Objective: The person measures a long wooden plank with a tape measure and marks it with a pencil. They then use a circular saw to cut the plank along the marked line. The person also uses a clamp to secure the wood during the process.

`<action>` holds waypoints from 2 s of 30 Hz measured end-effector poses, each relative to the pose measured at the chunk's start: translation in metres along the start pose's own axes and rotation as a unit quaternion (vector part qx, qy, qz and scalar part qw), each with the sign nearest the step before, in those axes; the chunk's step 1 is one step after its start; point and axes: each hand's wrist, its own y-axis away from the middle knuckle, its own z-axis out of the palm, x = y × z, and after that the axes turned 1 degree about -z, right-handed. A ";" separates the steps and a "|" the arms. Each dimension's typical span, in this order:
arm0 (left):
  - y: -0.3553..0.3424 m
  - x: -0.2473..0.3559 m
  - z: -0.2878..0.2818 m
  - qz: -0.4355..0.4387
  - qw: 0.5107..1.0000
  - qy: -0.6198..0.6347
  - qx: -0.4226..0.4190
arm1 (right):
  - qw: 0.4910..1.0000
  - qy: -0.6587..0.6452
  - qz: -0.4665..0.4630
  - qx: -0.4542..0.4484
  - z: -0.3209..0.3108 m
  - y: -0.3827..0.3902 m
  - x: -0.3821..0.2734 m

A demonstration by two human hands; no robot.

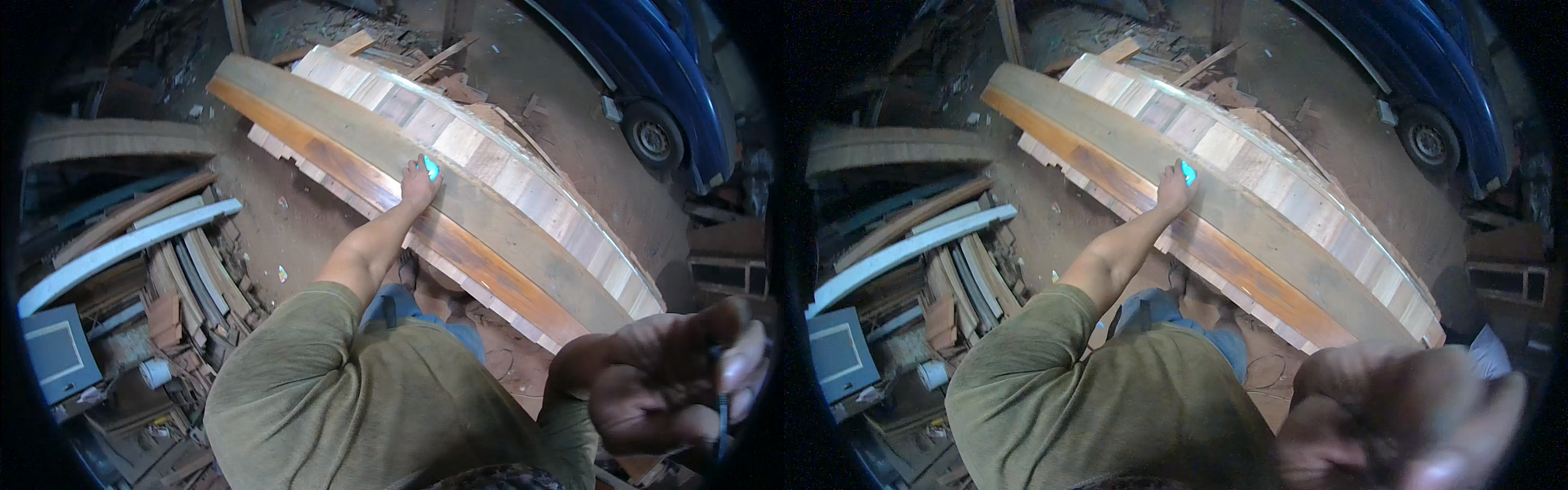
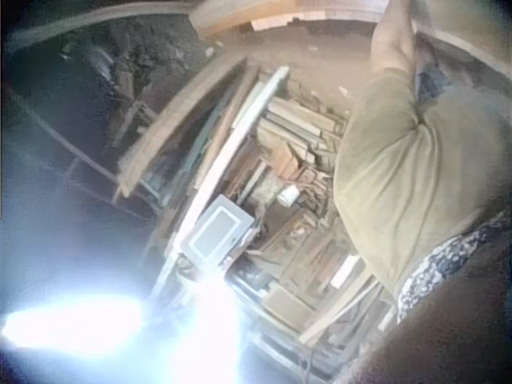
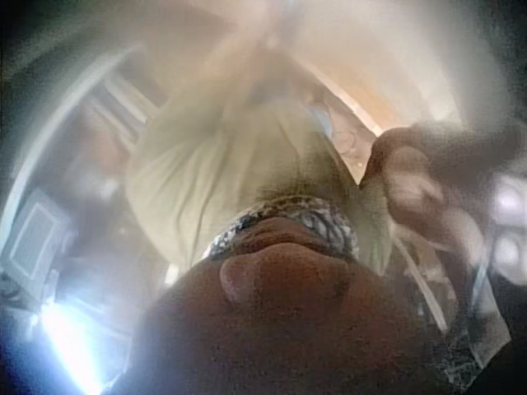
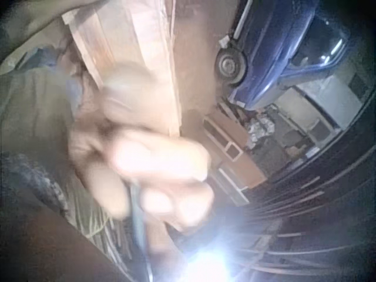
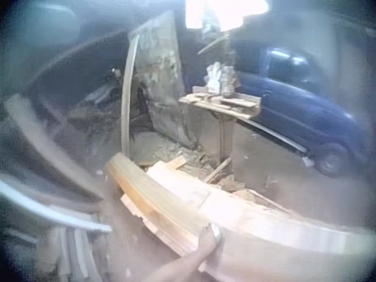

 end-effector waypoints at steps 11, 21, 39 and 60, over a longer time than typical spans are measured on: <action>0.093 -0.079 0.003 -0.067 0.989 0.127 0.044 | 0.981 -0.125 -0.076 -0.128 0.057 -0.022 0.027; 0.480 -0.218 0.015 -0.379 0.882 0.204 0.191 | 0.971 -0.117 0.160 -0.134 0.086 0.121 0.026; 0.841 -0.516 -0.008 -0.682 0.517 0.215 0.471 | 0.672 -0.003 0.377 -0.637 0.258 0.374 -0.043; 0.941 -0.733 -0.069 -0.744 0.455 0.127 0.473 | 0.448 0.054 0.167 -0.876 0.451 0.567 -0.193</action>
